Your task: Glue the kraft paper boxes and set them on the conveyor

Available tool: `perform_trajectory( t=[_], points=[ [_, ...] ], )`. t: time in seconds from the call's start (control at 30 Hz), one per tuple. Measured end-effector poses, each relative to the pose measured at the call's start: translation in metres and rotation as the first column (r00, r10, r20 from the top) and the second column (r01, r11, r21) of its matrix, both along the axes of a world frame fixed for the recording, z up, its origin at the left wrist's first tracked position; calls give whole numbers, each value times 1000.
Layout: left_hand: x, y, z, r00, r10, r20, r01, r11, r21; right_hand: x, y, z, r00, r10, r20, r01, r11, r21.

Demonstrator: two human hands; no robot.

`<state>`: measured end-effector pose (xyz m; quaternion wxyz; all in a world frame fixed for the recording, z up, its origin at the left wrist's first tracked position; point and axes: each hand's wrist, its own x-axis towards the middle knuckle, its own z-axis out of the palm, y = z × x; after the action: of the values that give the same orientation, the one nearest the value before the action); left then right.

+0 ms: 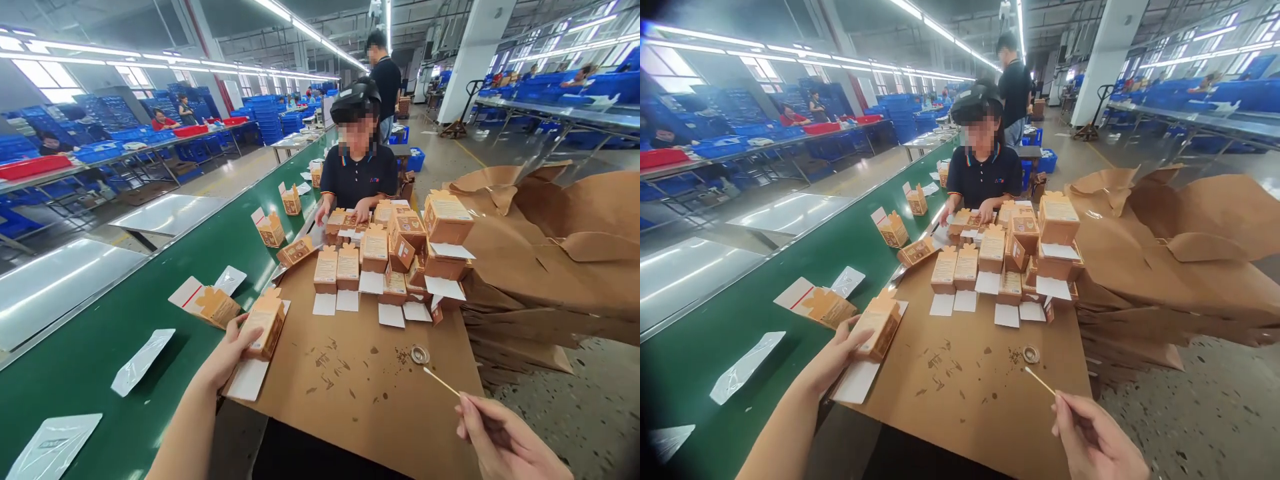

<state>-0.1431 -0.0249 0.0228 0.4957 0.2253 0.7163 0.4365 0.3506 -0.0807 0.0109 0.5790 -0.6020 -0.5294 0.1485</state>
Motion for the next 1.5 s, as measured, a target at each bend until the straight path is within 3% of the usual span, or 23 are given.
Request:
perform_trajectory(
  t=[0.1,0.17,0.33,0.47,0.67,0.73,0.83,0.93,1.03,1.23,1.37,1.5],
  points=[
    [14,-33,-9,970,4,245,-21,997,70,4,17,2,971,19,236,-42,995,90],
    [34,-40,-12,954,-37,296,-7,989,147,3,30,3,945,4,327,-50,990,131],
    [103,-13,-15,945,-262,198,193,930,313,-2,50,-5,897,51,438,-83,995,54],
    [135,17,-21,912,-381,152,311,884,349,2,54,-13,882,74,465,-94,995,21],
    [138,30,-37,914,-375,156,314,895,316,-5,33,-12,945,65,321,-79,996,32],
    [138,29,-40,913,-381,147,322,893,316,-23,20,-13,956,171,238,-174,985,-9],
    [140,25,-42,909,-398,122,338,877,341,-62,7,-21,911,375,172,-372,927,-48],
    [143,20,-41,903,-420,88,364,858,362,-98,7,-33,876,452,170,-450,891,-49],
    [146,15,-36,901,-429,60,379,848,370,-115,12,-43,861,474,183,-475,879,-45],
    [149,8,-30,902,-430,-35,410,831,377,-99,11,-36,885,432,174,-439,898,1],
    [155,-7,-40,897,-425,-123,438,815,379,-74,0,-23,914,380,139,-386,922,18],
    [161,-22,-52,852,-422,-309,513,791,333,-54,-12,-20,928,355,111,-355,935,-21]
  ],
)
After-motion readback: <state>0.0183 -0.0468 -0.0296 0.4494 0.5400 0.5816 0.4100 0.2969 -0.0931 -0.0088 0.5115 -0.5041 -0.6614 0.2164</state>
